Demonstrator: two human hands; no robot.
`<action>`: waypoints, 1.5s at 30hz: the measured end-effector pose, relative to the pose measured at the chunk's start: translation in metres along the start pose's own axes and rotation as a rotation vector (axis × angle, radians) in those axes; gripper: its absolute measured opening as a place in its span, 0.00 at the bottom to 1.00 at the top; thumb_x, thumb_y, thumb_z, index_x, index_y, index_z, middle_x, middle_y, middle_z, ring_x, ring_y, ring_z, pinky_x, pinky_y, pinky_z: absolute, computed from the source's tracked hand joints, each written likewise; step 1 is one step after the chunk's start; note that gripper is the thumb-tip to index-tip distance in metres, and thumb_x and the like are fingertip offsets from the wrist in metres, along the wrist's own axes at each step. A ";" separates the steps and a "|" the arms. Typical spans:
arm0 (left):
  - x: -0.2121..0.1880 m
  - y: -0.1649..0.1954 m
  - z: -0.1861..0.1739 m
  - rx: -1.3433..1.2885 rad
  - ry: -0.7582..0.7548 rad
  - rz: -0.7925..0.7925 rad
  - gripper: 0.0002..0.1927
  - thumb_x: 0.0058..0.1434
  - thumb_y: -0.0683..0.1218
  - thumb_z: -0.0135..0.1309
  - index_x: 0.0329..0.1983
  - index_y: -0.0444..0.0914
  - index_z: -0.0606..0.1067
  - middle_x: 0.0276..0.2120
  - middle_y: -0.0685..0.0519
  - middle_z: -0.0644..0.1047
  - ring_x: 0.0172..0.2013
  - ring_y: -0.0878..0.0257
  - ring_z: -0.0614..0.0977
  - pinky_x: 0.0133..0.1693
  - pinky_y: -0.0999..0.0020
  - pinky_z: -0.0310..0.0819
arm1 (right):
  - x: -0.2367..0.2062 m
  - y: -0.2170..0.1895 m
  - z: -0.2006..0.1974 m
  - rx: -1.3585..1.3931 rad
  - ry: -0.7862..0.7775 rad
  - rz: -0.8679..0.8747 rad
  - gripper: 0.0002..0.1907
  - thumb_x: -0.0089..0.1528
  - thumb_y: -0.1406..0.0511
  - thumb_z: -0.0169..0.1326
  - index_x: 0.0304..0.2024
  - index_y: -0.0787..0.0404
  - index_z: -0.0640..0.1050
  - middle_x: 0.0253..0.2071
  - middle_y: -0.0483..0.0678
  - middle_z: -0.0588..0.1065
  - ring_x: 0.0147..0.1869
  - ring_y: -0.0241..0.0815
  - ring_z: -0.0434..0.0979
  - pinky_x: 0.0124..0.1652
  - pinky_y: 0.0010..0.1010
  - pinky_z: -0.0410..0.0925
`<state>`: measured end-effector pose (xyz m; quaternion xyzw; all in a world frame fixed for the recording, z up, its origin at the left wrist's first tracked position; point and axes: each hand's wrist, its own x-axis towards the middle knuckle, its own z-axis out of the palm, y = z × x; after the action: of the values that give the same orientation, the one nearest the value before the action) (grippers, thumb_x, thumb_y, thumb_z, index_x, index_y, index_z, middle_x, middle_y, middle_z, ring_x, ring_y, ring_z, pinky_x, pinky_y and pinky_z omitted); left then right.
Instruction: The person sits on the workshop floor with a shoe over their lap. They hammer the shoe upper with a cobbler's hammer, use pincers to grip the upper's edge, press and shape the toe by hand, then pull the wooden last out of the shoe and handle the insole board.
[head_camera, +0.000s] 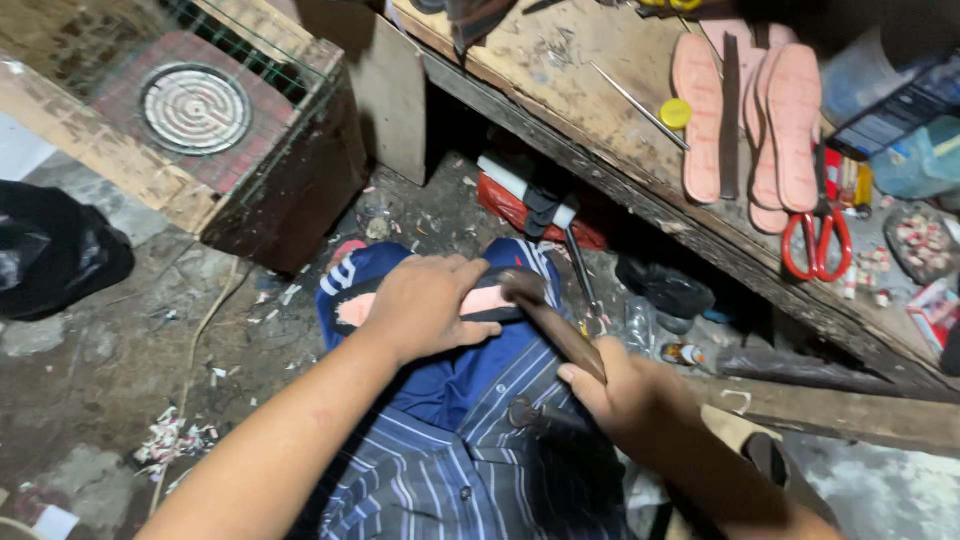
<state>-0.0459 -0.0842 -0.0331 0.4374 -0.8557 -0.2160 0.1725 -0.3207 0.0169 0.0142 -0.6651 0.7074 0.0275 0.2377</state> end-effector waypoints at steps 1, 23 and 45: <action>0.002 0.000 0.001 -0.015 -0.002 -0.004 0.36 0.44 0.63 0.68 0.50 0.37 0.76 0.40 0.46 0.80 0.44 0.46 0.80 0.47 0.53 0.70 | -0.003 0.006 0.000 0.102 0.074 -0.075 0.16 0.60 0.53 0.59 0.42 0.56 0.75 0.27 0.51 0.77 0.33 0.49 0.79 0.35 0.40 0.69; 0.014 0.016 0.009 0.090 0.059 -0.043 0.39 0.39 0.58 0.70 0.52 0.35 0.73 0.42 0.45 0.77 0.44 0.47 0.79 0.45 0.52 0.68 | 0.001 0.035 0.019 0.382 0.051 0.230 0.15 0.59 0.60 0.60 0.44 0.61 0.77 0.29 0.56 0.79 0.36 0.49 0.81 0.39 0.39 0.72; -0.054 0.057 -0.069 -0.359 0.466 -0.069 0.35 0.47 0.52 0.72 0.56 0.37 0.71 0.44 0.46 0.80 0.43 0.46 0.83 0.43 0.59 0.76 | -0.043 -0.065 -0.072 0.394 0.296 -0.481 0.20 0.58 0.65 0.60 0.51 0.67 0.77 0.37 0.53 0.79 0.42 0.46 0.80 0.45 0.31 0.73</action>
<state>-0.0212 -0.0249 0.0493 0.4664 -0.7259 -0.2632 0.4316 -0.2804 0.0240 0.1124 -0.7508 0.5490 -0.2633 0.2560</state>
